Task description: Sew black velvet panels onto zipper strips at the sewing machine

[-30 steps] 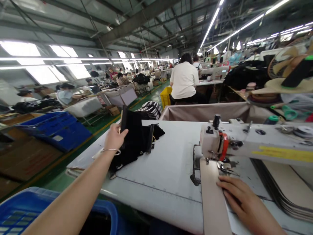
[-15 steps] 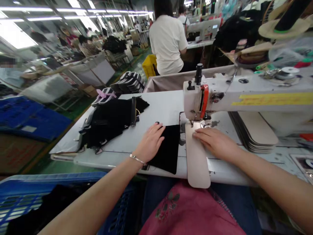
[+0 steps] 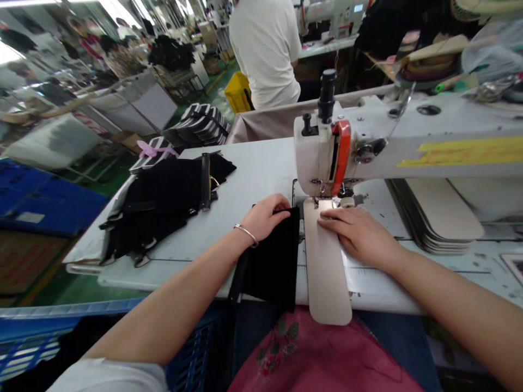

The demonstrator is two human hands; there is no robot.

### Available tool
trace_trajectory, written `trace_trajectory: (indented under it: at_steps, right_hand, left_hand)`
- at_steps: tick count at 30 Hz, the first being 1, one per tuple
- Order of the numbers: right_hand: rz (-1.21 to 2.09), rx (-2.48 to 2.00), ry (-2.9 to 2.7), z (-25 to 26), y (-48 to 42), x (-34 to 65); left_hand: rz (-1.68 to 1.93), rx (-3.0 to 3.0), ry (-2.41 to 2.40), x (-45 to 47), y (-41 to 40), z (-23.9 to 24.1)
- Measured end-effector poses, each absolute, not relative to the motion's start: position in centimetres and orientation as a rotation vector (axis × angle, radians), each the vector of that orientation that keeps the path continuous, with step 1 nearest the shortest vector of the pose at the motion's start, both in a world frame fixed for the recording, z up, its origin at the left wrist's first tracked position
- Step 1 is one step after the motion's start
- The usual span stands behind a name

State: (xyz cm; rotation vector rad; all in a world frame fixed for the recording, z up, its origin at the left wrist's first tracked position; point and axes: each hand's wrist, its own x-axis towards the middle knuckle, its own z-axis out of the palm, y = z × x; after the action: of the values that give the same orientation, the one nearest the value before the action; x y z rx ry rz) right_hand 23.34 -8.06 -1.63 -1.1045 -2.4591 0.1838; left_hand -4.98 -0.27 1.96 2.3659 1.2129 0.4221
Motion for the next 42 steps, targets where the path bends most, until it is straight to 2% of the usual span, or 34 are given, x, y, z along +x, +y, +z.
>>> trace_trajectory:
  at_steps: [6, 13, 25, 42]
  right_hand:
    - [0.202, -1.094, -2.443, -1.5, -8.0, 23.5]
    - [0.226, -1.11, -2.47, -1.1, -8.2, 23.4]
    - [0.221, -1.178, -2.495, -1.1, -8.4, 23.3]
    - [0.187, -1.144, -2.505, -1.2, -8.4, 23.3]
  left_hand:
    - [0.469, 2.127, 1.035, -1.6, 1.1, 2.4]
    - [0.461, 2.111, 1.159, 0.2, 1.4, 0.9]
    - [0.436, 2.185, 1.32, 1.3, 0.7, 2.6]
    - [0.468, 2.194, 1.389, 1.8, 0.2, 2.1]
